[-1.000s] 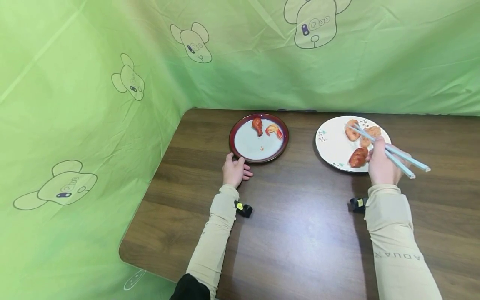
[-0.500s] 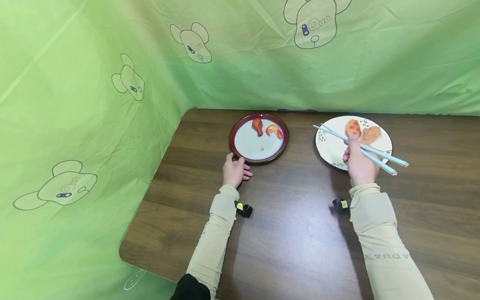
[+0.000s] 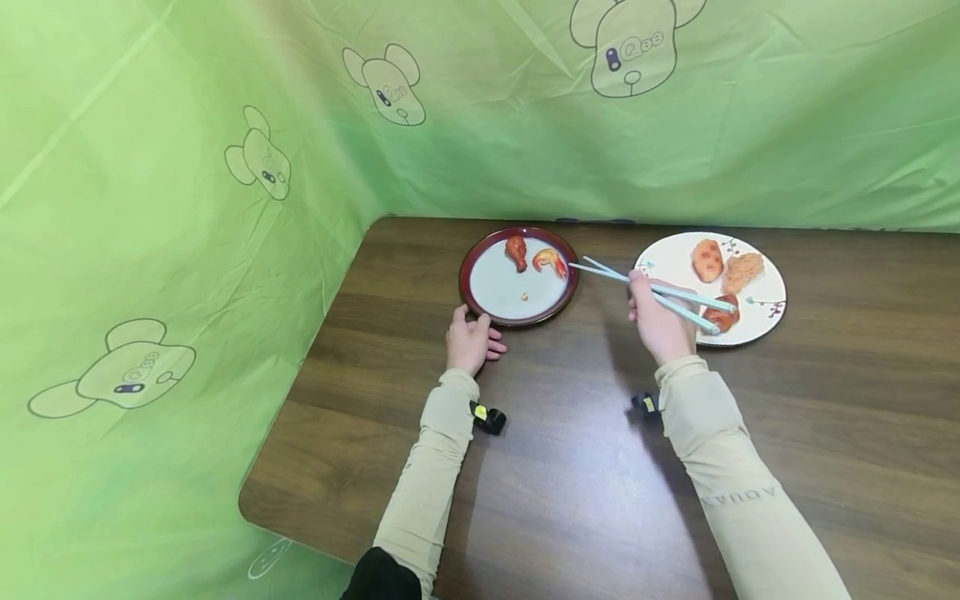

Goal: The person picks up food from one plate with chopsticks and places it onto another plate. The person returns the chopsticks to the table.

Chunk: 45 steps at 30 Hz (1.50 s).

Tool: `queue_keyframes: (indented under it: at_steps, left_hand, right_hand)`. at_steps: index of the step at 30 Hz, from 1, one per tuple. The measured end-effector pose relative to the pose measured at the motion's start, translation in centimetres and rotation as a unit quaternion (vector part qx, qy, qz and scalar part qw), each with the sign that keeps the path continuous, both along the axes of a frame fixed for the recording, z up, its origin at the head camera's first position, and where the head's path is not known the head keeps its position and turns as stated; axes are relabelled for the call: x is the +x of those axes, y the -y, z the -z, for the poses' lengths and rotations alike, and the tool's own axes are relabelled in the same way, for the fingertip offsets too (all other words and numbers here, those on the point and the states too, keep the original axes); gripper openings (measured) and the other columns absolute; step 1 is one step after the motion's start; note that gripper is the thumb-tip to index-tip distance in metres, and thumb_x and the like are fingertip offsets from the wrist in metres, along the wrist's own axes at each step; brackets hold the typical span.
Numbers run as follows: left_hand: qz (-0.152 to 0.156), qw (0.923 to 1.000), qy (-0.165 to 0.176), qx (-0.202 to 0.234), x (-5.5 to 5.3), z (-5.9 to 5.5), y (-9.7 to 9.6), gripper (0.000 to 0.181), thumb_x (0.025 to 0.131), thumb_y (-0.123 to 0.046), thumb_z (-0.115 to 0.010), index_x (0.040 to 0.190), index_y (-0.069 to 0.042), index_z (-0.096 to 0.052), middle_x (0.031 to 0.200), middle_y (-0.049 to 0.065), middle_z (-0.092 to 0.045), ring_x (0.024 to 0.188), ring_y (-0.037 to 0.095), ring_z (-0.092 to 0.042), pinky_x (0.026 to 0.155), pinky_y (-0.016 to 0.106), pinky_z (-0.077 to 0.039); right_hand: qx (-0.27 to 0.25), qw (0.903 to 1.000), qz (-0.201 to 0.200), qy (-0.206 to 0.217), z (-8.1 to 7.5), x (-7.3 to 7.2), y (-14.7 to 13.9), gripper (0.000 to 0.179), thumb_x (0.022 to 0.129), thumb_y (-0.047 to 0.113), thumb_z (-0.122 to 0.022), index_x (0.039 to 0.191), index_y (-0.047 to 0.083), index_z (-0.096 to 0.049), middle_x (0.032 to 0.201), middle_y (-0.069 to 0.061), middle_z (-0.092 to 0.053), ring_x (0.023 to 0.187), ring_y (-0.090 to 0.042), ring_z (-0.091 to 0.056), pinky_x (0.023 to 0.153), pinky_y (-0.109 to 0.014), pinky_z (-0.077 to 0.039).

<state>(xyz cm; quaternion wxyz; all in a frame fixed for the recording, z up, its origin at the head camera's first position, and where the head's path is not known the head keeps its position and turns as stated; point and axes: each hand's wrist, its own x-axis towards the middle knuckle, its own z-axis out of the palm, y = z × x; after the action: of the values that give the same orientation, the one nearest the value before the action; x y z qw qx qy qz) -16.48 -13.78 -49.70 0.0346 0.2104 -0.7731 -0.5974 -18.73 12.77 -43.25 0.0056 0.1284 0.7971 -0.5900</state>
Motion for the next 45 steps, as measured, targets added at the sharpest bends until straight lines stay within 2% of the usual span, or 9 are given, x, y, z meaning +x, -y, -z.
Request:
queue_keyframes:
  at_steps: [6, 11, 16, 23, 28, 36, 45]
  left_hand:
    - [-0.001, 1.0, 0.0, 0.005, 0.0, -0.1, 0.1, 0.063, 0.093, -0.021, -0.046, 0.148, -0.001, -0.025, 0.075, 0.011, -0.073, 0.052, 0.019, -0.07, 0.047, 0.03, -0.059]
    - [0.002, 1.0, -0.002, 0.004, 0.0, -0.3, 0.0, 0.062, 0.093, -0.02, -0.046, 0.148, -0.002, -0.025, 0.075, 0.011, -0.073, 0.053, 0.019, -0.07, 0.047, 0.03, -0.059]
    - [0.001, 1.0, -0.001, 0.002, 0.0, -0.2, -0.1, 0.061, 0.094, -0.02, -0.046, 0.148, -0.002, -0.026, 0.074, 0.01, -0.073, 0.052, 0.018, -0.07, 0.047, 0.03, -0.059]
    - [0.003, 1.0, -0.001, 0.004, -0.1, -0.1, 0.0, 0.061, 0.093, -0.021, -0.046, 0.148, -0.002, -0.026, 0.073, 0.009, -0.073, 0.052, 0.018, -0.069, 0.047, 0.03, -0.059]
    - [0.003, 1.0, -0.001, 0.002, -0.1, -0.1, 0.0, 0.061, 0.093, -0.021, -0.046, 0.148, -0.002, -0.026, 0.074, 0.009, -0.073, 0.052, 0.017, -0.069, 0.047, 0.03, -0.059]
    - [0.002, 1.0, -0.002, 0.006, -0.1, -0.1, 0.1, 0.061, 0.093, -0.02, -0.045, 0.147, 0.0, -0.026, 0.074, 0.011, -0.073, 0.051, 0.019, -0.069, 0.046, 0.031, -0.059]
    - [0.0, 1.0, 0.005, 0.001, -0.2, 0.2, 0.1, 0.061, 0.093, -0.02, -0.046, 0.148, -0.002, -0.026, 0.072, 0.008, -0.072, 0.051, 0.018, -0.069, 0.046, 0.03, -0.059]
  right_hand:
    - [0.041, 0.9987, -0.029, -0.005, -0.4, -0.8, 1.6, 0.038, 0.089, 0.058, -0.053, 0.087, 0.021, -0.063, 0.058, 0.024, -0.056, 0.051, 0.003, -0.058, 0.049, -0.014, -0.046]
    - [0.09, 0.9937, -0.065, -0.018, -0.7, -1.4, 2.3, 0.05, 0.089, 0.061, -0.05, 0.085, 0.013, -0.065, 0.056, 0.022, -0.057, 0.052, -0.002, -0.06, 0.049, -0.02, -0.043]
    - [0.117, 0.9895, -0.079, -0.03, -0.9, -2.1, 2.7, 0.054, 0.089, 0.063, -0.047, 0.078, 0.013, -0.065, 0.054, 0.017, -0.059, 0.054, -0.009, -0.062, 0.049, -0.025, -0.04]
    - [0.124, 0.9882, -0.085, -0.03, -0.8, -2.8, 3.4, 0.057, 0.091, 0.059, -0.047, 0.084, 0.006, -0.067, 0.055, 0.013, -0.062, 0.054, -0.01, -0.061, 0.05, -0.026, -0.04]
    - [0.129, 0.9875, -0.085, -0.029, -0.7, -3.0, 3.7, 0.055, 0.093, 0.057, -0.046, 0.086, 0.006, -0.067, 0.052, 0.019, -0.057, 0.052, -0.006, -0.059, 0.053, -0.025, -0.04]
    - [0.108, 0.9905, -0.076, -0.037, -0.3, -3.3, 4.3, 0.056, 0.092, 0.055, -0.048, 0.088, 0.004, -0.068, 0.05, 0.025, -0.054, 0.056, -0.012, -0.064, 0.055, -0.021, -0.042]
    - [0.106, 0.9899, -0.075, -0.057, 0.0, -3.2, 4.6, 0.055, 0.093, 0.051, -0.049, 0.09, 0.001, -0.069, 0.05, 0.022, -0.055, 0.048, -0.002, -0.058, 0.055, -0.019, -0.04]
